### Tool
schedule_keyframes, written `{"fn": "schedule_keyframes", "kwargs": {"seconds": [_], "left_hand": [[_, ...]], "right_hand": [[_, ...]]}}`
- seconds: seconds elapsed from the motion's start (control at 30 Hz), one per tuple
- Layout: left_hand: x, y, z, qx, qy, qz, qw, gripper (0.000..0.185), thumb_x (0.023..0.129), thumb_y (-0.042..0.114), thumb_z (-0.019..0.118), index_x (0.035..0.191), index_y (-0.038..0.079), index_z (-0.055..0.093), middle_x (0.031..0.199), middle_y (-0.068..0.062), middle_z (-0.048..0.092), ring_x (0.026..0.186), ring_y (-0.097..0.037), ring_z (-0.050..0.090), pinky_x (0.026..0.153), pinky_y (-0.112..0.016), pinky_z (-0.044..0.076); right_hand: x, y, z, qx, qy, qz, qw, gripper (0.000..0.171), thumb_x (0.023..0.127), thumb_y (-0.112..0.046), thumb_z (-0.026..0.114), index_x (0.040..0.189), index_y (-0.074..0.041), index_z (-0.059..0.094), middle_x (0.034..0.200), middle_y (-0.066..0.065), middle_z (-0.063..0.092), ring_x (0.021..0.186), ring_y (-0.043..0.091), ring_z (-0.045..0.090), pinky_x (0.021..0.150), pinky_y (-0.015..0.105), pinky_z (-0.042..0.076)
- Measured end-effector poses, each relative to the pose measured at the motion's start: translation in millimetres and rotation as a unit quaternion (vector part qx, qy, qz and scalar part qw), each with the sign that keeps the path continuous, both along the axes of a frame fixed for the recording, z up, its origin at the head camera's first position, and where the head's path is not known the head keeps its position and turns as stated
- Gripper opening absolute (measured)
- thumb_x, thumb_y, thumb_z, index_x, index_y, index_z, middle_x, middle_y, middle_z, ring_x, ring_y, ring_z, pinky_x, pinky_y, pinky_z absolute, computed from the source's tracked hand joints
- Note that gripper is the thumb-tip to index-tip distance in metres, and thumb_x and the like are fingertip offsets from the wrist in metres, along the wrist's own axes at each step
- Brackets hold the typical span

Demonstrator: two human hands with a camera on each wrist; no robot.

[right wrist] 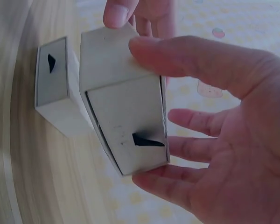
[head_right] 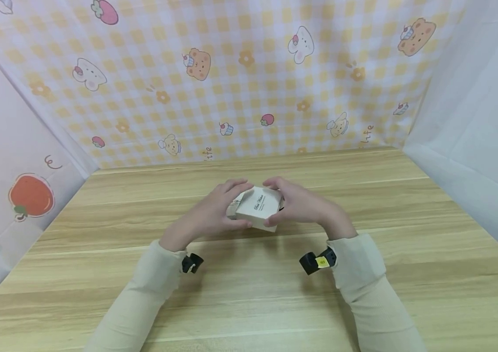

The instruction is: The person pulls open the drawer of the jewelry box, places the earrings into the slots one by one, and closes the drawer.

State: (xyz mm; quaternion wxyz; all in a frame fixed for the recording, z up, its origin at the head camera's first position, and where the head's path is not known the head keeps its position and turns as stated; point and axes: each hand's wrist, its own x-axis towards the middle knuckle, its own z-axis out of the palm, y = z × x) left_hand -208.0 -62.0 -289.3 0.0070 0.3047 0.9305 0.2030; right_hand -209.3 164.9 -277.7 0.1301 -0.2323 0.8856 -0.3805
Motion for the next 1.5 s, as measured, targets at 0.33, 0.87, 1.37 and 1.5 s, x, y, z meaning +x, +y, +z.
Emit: {"fn": "schedule_keyframes", "kwargs": {"seconds": [0.33, 0.87, 1.37, 1.5], "left_hand": [[2.0, -5.0, 5.2, 0.004, -0.052, -0.030, 0.9982, 0.073, 0.077, 0.043, 0.072, 0.139, 0.021, 0.041, 0.138, 0.001, 0.042, 0.112, -0.015, 0.045, 0.086, -0.033, 0.044], [2.8, -4.8, 3.2, 0.020, -0.075, -0.032, 0.9965, 0.073, 0.070, 0.043, 0.078, 0.132, 0.017, 0.049, 0.127, 0.003, 0.048, 0.102, -0.017, 0.050, 0.078, -0.028, 0.044], [2.0, -6.5, -3.9, 0.018, -0.060, -0.035, 0.9974, 0.074, 0.068, 0.045, 0.078, 0.131, 0.016, 0.049, 0.115, 0.004, 0.048, 0.091, -0.014, 0.049, 0.071, -0.025, 0.044], [3.9, -6.2, -7.7, 0.011, -0.042, -0.040, 0.9982, 0.074, 0.067, 0.045, 0.079, 0.129, 0.015, 0.050, 0.111, 0.003, 0.049, 0.088, -0.011, 0.047, 0.070, -0.024, 0.044]], "right_hand": [[5.7, -2.8, -0.3, 0.002, -0.027, 0.044, 0.999, 0.084, 0.071, -0.027, 0.080, 0.139, -0.015, 0.032, 0.141, 0.005, 0.038, 0.121, 0.026, 0.042, 0.096, 0.047, 0.039], [11.4, -4.9, -0.4, 0.046, 0.001, 0.073, 0.996, 0.080, 0.072, -0.024, 0.078, 0.141, -0.012, 0.038, 0.135, 0.003, 0.047, 0.110, 0.022, 0.048, 0.092, 0.046, 0.042], [10.8, -6.7, -5.8, 0.052, -0.001, 0.078, 0.996, 0.082, 0.072, -0.024, 0.078, 0.142, -0.012, 0.037, 0.139, 0.003, 0.043, 0.113, 0.021, 0.045, 0.095, 0.047, 0.041], [11.8, -6.2, -9.1, 0.048, 0.009, 0.092, 0.995, 0.081, 0.072, -0.023, 0.077, 0.141, -0.010, 0.037, 0.140, 0.005, 0.042, 0.116, 0.022, 0.044, 0.097, 0.048, 0.039]]}}
